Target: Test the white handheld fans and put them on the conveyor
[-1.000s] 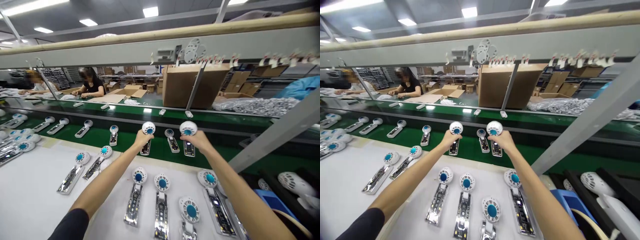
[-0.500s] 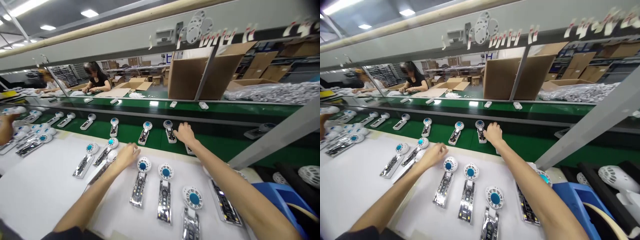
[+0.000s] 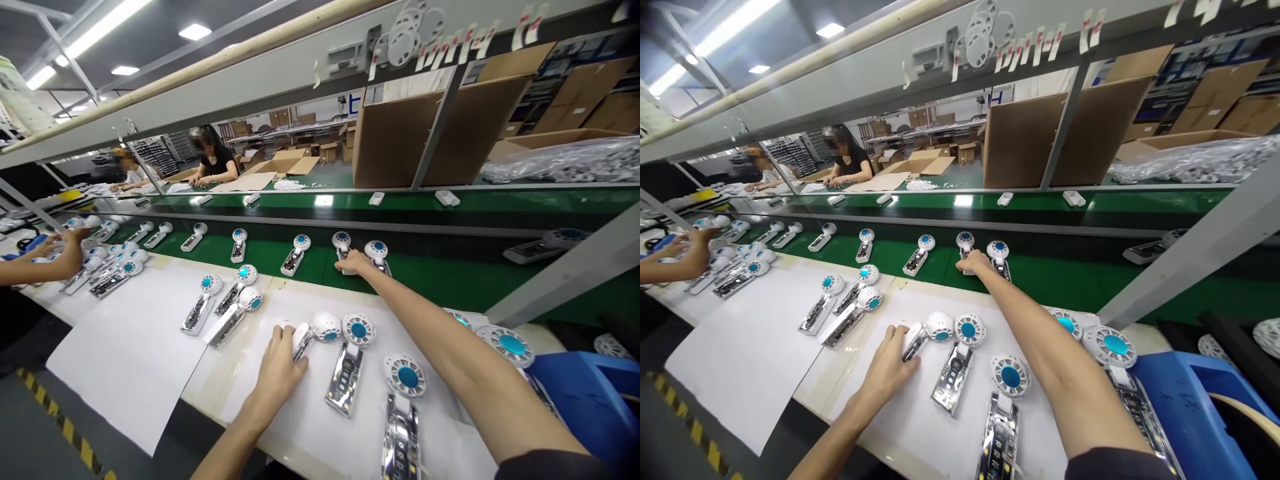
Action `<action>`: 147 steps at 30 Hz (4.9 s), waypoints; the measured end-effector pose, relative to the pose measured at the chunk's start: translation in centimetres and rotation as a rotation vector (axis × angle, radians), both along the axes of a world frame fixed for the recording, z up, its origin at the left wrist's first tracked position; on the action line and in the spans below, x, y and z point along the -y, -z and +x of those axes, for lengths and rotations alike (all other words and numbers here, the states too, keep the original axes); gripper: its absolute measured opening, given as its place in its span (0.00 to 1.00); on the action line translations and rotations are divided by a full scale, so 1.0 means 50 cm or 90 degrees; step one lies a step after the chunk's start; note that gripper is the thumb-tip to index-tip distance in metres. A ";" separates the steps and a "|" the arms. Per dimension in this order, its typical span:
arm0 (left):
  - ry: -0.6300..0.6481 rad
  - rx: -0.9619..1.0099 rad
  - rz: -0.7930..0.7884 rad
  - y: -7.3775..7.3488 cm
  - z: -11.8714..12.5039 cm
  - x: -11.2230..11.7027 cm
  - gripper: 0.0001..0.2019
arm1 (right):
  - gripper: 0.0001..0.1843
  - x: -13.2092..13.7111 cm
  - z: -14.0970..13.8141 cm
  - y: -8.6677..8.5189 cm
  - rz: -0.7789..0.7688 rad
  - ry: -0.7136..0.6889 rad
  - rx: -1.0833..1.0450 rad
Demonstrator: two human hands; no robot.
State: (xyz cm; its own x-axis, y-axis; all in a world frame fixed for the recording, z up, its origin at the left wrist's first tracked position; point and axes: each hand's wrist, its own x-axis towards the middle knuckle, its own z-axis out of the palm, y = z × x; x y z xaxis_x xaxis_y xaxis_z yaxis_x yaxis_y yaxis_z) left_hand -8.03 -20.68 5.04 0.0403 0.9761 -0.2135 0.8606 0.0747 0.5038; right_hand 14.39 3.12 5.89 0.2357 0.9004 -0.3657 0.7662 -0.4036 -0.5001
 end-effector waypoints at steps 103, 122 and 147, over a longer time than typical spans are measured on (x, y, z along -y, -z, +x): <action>-0.148 1.161 -0.218 -0.233 0.056 0.045 0.14 | 0.05 0.311 0.128 -0.233 0.337 0.156 -0.584; -0.253 1.188 -0.264 -0.222 0.075 0.030 0.12 | 0.08 0.324 0.126 -0.240 0.345 0.117 -0.608; -0.176 1.102 -0.188 -0.157 0.067 0.008 0.23 | 0.11 0.318 0.125 -0.238 0.345 0.133 -0.598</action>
State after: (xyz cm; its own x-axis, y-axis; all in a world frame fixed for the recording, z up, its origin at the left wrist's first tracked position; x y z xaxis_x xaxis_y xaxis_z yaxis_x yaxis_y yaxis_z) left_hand -4.68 -21.09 12.87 0.2455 0.9335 -0.2615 -0.6411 0.3587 0.6785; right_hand 20.64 -12.75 17.78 0.2372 0.9703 -0.0483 -0.0698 -0.0326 -0.9970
